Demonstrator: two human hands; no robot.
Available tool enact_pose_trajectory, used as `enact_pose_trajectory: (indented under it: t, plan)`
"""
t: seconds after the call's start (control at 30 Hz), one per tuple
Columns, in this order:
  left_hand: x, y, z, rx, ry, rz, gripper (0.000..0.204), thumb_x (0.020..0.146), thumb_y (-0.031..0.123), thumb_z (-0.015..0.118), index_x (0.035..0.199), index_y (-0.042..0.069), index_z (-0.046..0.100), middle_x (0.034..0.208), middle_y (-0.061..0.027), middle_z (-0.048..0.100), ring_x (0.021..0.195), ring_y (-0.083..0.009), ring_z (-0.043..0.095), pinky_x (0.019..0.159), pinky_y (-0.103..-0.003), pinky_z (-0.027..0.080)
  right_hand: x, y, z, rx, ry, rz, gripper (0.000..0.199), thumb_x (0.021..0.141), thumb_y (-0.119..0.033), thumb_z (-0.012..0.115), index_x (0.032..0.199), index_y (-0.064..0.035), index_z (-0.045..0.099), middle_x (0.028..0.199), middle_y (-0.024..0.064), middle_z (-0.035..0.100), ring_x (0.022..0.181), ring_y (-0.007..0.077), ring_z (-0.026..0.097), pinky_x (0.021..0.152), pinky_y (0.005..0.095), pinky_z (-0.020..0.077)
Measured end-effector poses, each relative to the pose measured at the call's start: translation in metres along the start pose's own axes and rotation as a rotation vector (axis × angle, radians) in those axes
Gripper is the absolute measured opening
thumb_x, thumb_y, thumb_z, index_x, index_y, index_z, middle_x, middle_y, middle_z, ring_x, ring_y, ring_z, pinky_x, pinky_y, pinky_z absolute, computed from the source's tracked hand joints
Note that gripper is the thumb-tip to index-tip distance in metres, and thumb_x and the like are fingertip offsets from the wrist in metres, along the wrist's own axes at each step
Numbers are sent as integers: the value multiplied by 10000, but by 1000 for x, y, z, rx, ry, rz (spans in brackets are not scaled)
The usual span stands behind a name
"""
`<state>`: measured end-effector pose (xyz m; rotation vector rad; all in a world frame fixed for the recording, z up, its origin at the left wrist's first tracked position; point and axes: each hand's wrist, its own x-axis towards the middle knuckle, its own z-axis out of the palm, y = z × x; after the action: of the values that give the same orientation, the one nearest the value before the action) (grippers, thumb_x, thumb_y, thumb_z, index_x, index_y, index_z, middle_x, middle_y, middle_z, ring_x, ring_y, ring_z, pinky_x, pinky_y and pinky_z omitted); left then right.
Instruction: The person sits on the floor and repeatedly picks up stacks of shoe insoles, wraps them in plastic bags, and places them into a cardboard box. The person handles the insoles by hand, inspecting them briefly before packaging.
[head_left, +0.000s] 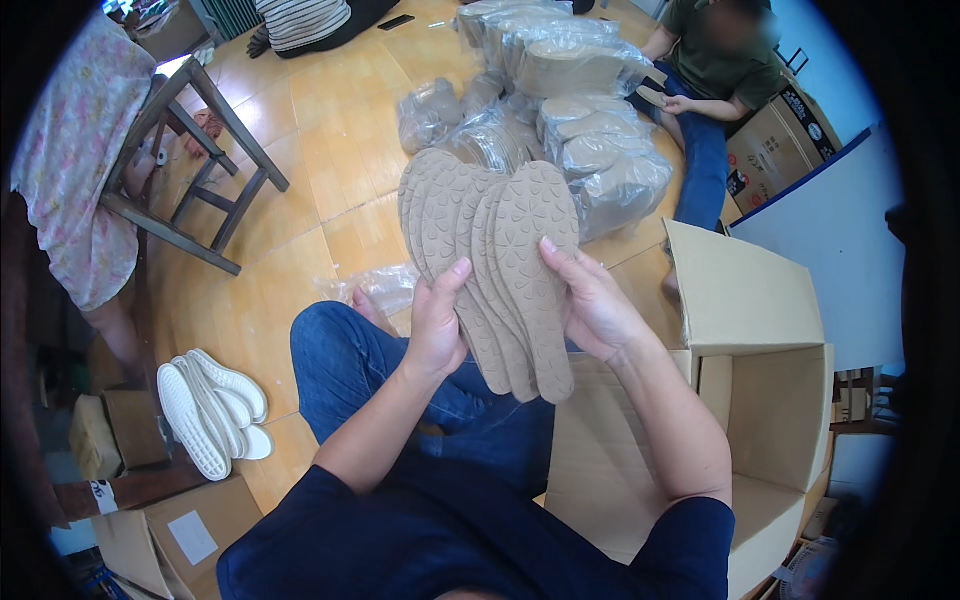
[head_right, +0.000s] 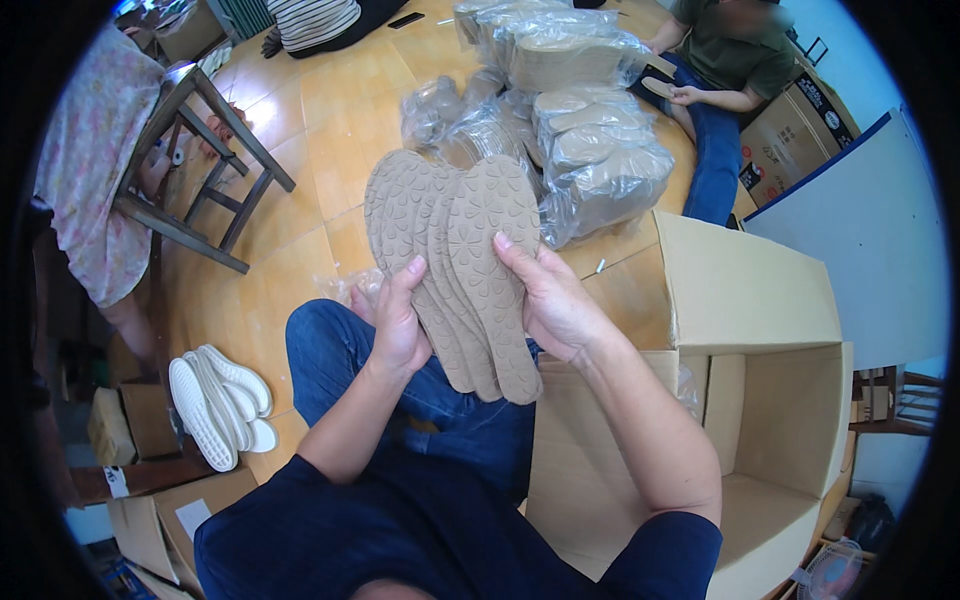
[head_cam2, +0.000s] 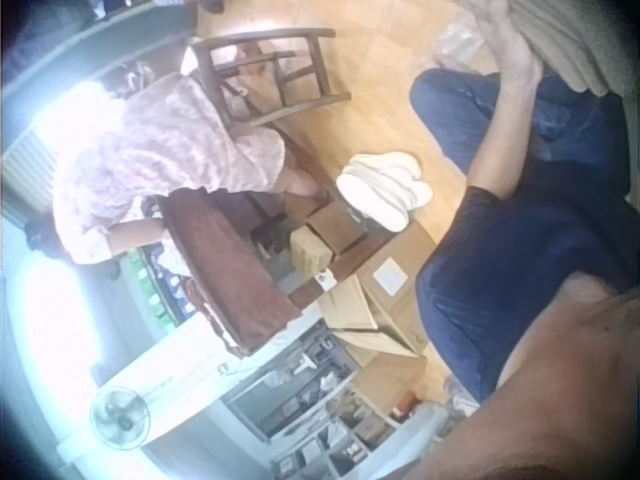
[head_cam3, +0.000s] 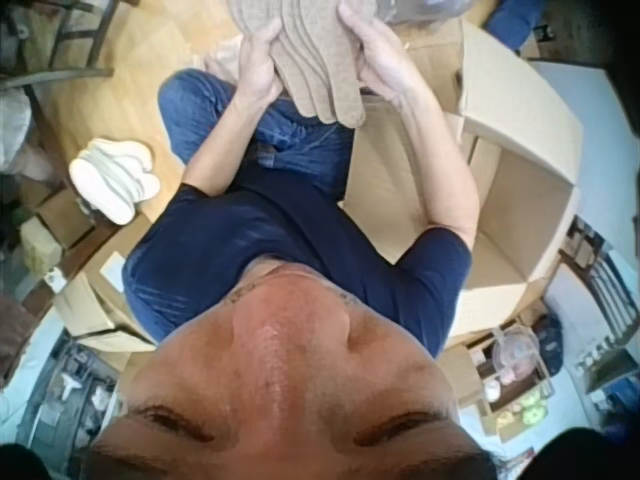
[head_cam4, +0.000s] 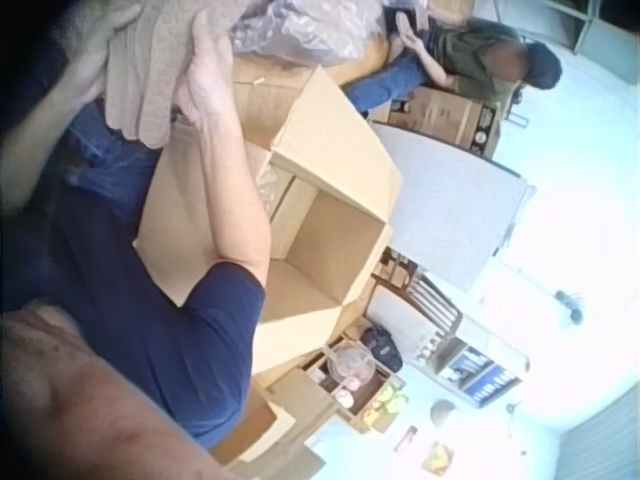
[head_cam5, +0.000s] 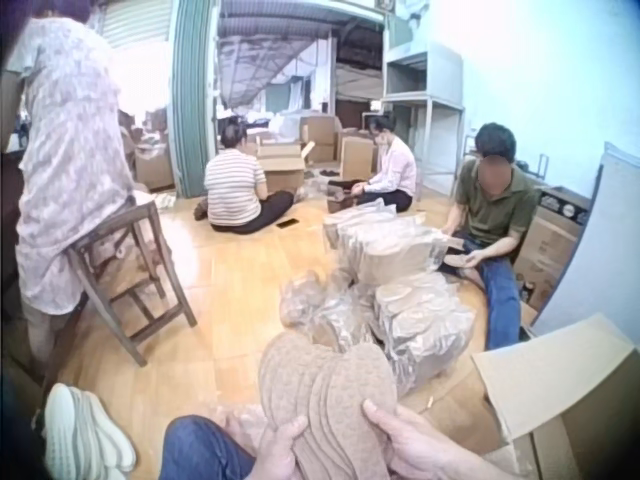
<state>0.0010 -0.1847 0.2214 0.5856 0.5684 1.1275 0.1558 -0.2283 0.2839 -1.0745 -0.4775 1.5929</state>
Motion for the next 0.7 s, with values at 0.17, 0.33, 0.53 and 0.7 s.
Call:
enact_pose_trajectory:
  t: [0.17,0.33,0.53,0.7]
  plan:
    - [2,13,-18,-103,-200,-91,582,996,461,417,1341,-6,439,1220,-132,582,985,-232,617,860,-369,505,3,-24,-10,68,99,-57,480,965,-384,564,1294,-40,496,1243,108,600,1124,197,592,978,372,474]
    - [4,10,-15,-147,-180,-57,581,991,458,442,1355,6,426,1231,-137,580,1059,-247,598,917,-388,496,-6,-20,-4,140,-201,24,562,963,-429,549,1346,-29,452,1246,128,565,1143,238,569,1001,433,452]
    - [1,8,-2,45,-26,80,480,992,297,516,1367,11,424,1268,-112,566,1141,-223,568,940,-386,486,0,-5,4,-87,63,-71,546,947,-375,602,1351,-41,453,1302,96,554,1169,199,554,962,375,476]
    - [8,21,-7,-149,-143,-4,647,1002,544,310,1355,18,440,1228,-137,592,1060,-251,614,824,-370,512,4,-27,-16,171,78,-87,529,913,-528,583,1137,-49,581,1030,89,636,923,214,639,846,349,532]
